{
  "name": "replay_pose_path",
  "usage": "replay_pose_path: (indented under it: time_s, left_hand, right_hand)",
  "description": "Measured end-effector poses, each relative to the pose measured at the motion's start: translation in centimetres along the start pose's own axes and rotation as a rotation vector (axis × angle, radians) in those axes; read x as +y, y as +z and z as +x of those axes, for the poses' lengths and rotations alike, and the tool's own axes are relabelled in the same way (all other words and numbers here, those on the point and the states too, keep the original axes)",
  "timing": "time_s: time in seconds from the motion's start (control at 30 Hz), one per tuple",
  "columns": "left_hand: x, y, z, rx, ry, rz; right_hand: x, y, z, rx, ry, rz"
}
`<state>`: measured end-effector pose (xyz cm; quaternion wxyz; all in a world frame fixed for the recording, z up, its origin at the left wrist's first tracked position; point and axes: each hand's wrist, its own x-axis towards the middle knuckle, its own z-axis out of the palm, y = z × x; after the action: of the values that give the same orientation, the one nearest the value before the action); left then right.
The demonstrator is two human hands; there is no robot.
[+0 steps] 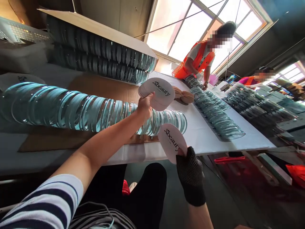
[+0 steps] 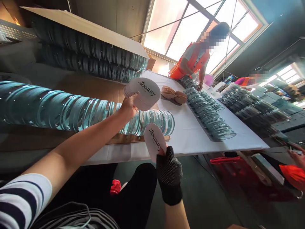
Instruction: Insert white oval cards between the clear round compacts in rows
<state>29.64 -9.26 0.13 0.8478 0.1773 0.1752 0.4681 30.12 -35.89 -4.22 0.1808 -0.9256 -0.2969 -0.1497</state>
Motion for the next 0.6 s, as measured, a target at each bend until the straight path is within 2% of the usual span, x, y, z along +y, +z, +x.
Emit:
replay_pose_path:
  time_s: [0.13,0.23,0.3,0.4,0.5,0.6]
  left_hand:
    - [-0.7,-0.8,-0.4,0.008,0.015,-0.002]
    - [-0.7,-0.8,-0.6,0.020,-0.001,0.003]
    - [-0.7,-0.9,-0.5,0.021,-0.015,-0.013]
    - [-0.9,-1.0,-0.4,-0.004,-0.021,-0.014]
    - [-1.2,-1.3,-0.2,-0.031,-0.018,-0.001]
    - [-1.2,-1.5,-0.2,-0.040,-0.009,-0.010]
  right_hand:
    - [-3.7,3.4,2.3,-0.150,-0.100,-0.134]
    - [-5.0,4.4,4.7,-0.174,-0.124,-0.188]
    - [-5.0,4.4,5.3,-0.156,-0.092,-0.124]
    - [-4.6,4.9,5.6,-0.054,-0.040,0.013]
    - [-4.9,6.5,6.2,0.025,-0.107,0.131]
    - [-5.3,7.8,7.0,-0.002,-0.194,0.161]
